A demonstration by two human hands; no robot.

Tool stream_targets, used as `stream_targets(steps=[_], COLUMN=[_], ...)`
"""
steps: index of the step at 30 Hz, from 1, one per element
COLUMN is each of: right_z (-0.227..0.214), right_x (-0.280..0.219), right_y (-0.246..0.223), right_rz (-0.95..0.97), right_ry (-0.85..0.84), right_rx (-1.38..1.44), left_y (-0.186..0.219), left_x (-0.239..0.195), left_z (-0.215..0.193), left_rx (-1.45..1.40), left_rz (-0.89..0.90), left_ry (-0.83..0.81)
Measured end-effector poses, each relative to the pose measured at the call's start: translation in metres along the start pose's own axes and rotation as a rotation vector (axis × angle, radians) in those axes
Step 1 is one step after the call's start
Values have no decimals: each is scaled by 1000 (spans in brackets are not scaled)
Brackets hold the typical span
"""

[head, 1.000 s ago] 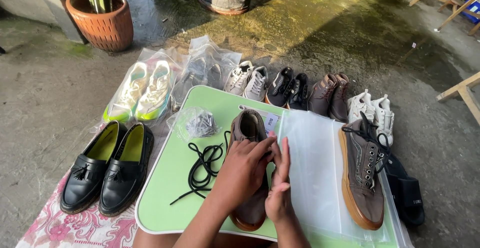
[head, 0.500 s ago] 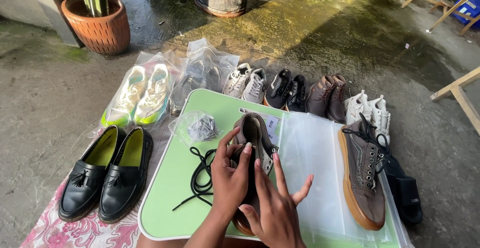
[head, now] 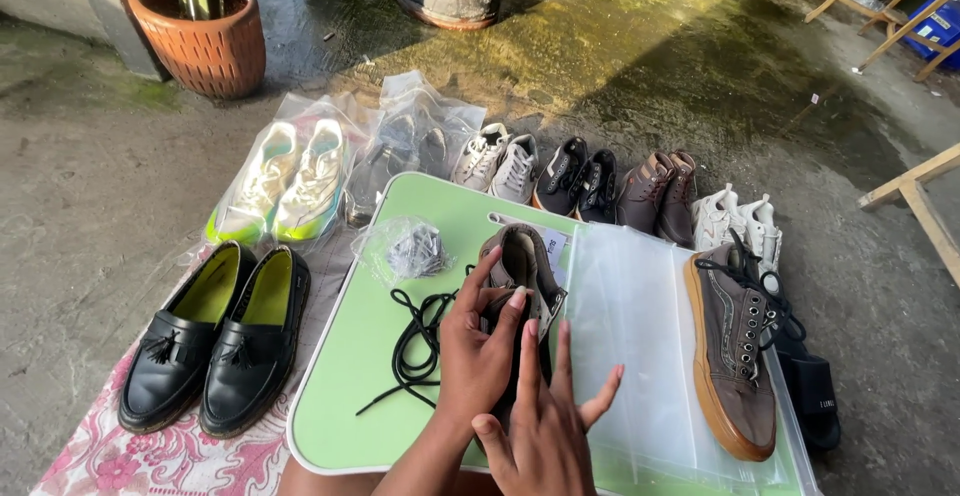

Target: The person holds a pair of brown suede shoes and removes the black laces from one shoe. They then proceed to thread the laces through the eyelets of the shoe, pulling them tight to secure the fit.

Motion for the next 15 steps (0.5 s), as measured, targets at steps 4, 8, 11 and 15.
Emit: stream_targets(steps=[4, 8, 11, 15], right_z=[-19, -20, -7, -15], right_x=[7, 21, 18, 16], right_y=[5, 4, 4, 2], right_rz=[32, -14, 22, 105], right_ry=[61, 43, 17, -17], right_rx=[-12, 167, 100, -50], left_y=[-10, -31, -19, -3], left_x=[0, 4, 6, 7], left_z=[-1, -9, -16, -19], left_rx=[22, 356, 490, 432], left_rz=[70, 439, 551, 517], left_ry=[-27, -148, -306, -408])
Point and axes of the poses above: each hand's wrist, its own x-axis towards the middle knuckle, its own z-axis out of the palm, y = z × x, the point moved 2 cm from there along x, towards the middle knuckle, and after that the axes turned 11 degrees about -x, right-handed, at the moved point
